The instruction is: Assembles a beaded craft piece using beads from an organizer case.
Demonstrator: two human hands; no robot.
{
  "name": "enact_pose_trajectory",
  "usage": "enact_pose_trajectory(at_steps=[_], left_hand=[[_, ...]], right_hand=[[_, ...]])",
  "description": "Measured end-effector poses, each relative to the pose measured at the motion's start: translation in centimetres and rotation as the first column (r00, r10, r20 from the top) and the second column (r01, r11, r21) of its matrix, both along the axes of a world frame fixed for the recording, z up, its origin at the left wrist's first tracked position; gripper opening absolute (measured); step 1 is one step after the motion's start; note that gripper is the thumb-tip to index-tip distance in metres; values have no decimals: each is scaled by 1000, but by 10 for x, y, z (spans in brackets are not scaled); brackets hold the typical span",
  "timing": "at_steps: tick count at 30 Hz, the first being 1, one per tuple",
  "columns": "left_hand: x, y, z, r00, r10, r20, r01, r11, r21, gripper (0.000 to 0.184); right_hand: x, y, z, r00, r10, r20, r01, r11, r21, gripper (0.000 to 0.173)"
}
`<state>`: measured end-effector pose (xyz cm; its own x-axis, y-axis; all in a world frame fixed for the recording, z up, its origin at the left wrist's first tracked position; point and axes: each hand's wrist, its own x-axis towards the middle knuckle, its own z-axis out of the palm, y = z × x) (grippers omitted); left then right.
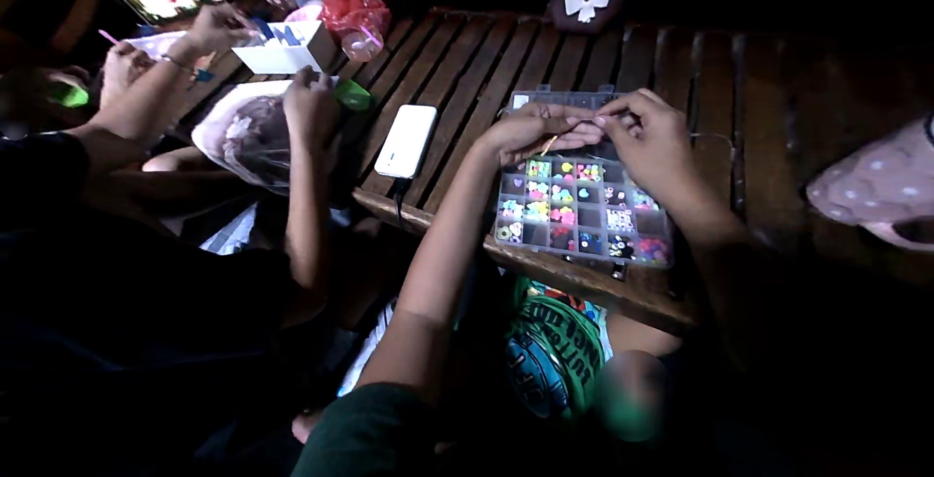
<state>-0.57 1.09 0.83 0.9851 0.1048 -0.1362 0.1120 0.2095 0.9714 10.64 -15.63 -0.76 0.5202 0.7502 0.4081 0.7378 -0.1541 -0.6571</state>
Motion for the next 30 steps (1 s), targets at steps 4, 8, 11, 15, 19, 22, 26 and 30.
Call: enact_pose_trajectory(at_steps=[4,8,11,15,19,22,26,30], left_hand=[[4,1,-4,991,134,12,-134,991,-24,31],[5,1,-5,974,228,-9,-228,974,-4,30],[4,0,-4,975,223,-19,-224,974,-19,33],[3,-2,1,972,233,-46,-233,972,-9,33],[5,1,-3,965,261,-29,-260,965,29,26],[6,1,-3,960,277,-27,-278,960,-37,25],[5,0,-1,955,295,-32,-297,950,-96,28],[6,0,-2,955,294,-29,-295,953,-68,30]], right_hand=[[19,-22,0,985,-110,-131,118,991,55,28],[44,-28,0,882,-134,-452,276,924,264,28],[33,-33,12,891,6,-455,132,954,271,18],[-1,-22,21,869,324,-373,-297,946,129,8],[-17,-12,8,718,621,-315,-660,751,-27,4],[-16,-14,9,664,677,-318,-741,653,-158,2],[-15,-14,14,674,667,-317,-739,614,-277,9],[-15,-17,11,865,452,-216,-480,872,-97,12]])
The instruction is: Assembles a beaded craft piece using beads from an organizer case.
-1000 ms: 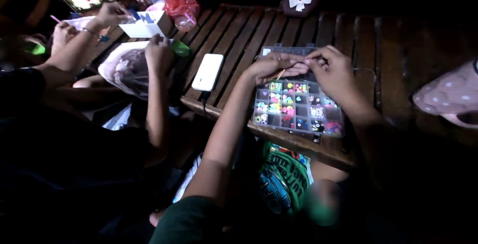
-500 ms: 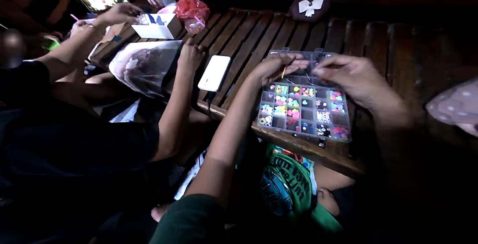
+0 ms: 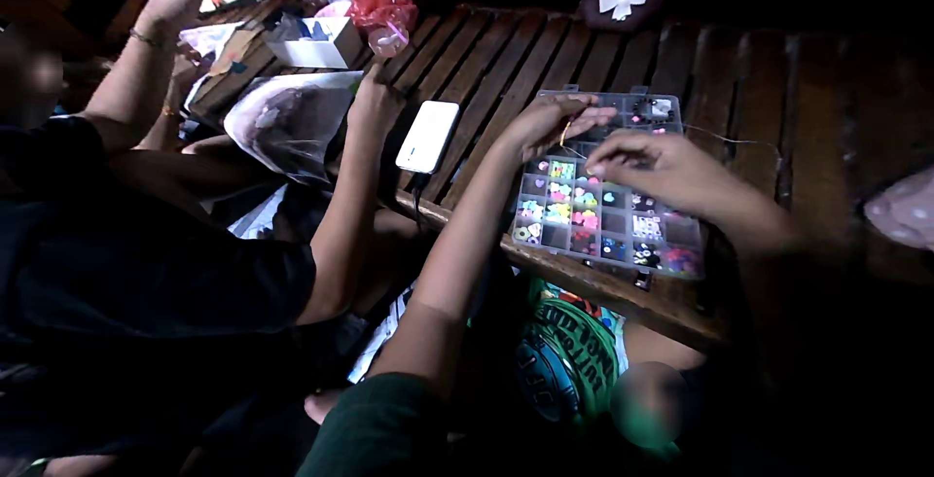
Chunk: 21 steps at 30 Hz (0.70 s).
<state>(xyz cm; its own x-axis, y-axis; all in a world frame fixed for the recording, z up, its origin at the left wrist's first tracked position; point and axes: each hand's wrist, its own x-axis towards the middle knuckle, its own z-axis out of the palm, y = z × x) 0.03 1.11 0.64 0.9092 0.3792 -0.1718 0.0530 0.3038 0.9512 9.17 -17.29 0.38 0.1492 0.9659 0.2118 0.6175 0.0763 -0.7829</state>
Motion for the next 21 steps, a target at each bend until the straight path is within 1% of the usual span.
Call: enact_pose_trajectory(at_steps=[2,3,5,7,12,15,18,21], left_hand=[[0,-1,1,1000,-10,-18,11,1000,26,30],[-1,-3,1,999,-36,-15,36,999,24,30],[-1,-4,0,994,-107,10,107,994,30,30],[-2,-3,-3,984,-174,43,172,984,53,32],[-3,-4,-1,962,-274,14,270,955,123,33],[-6,-7,4,958,-286,-4,283,945,164,33],[-6,-7,2,956,-293,-22,290,928,235,32],[-4,-7,1,954,-300,1,294,936,193,32]], right_hand=[[0,2,2,980,-201,-13,201,978,63,17],[1,3,0,963,-271,-3,270,959,83,20],[4,7,-3,932,-358,55,352,931,99,27],[0,13,-5,909,-409,77,403,912,80,33],[5,18,-12,880,-459,120,442,885,147,31],[10,18,-14,894,-439,88,427,895,130,34],[12,21,-22,911,-406,71,397,910,115,28],[11,23,-26,916,-391,88,376,915,149,25]])
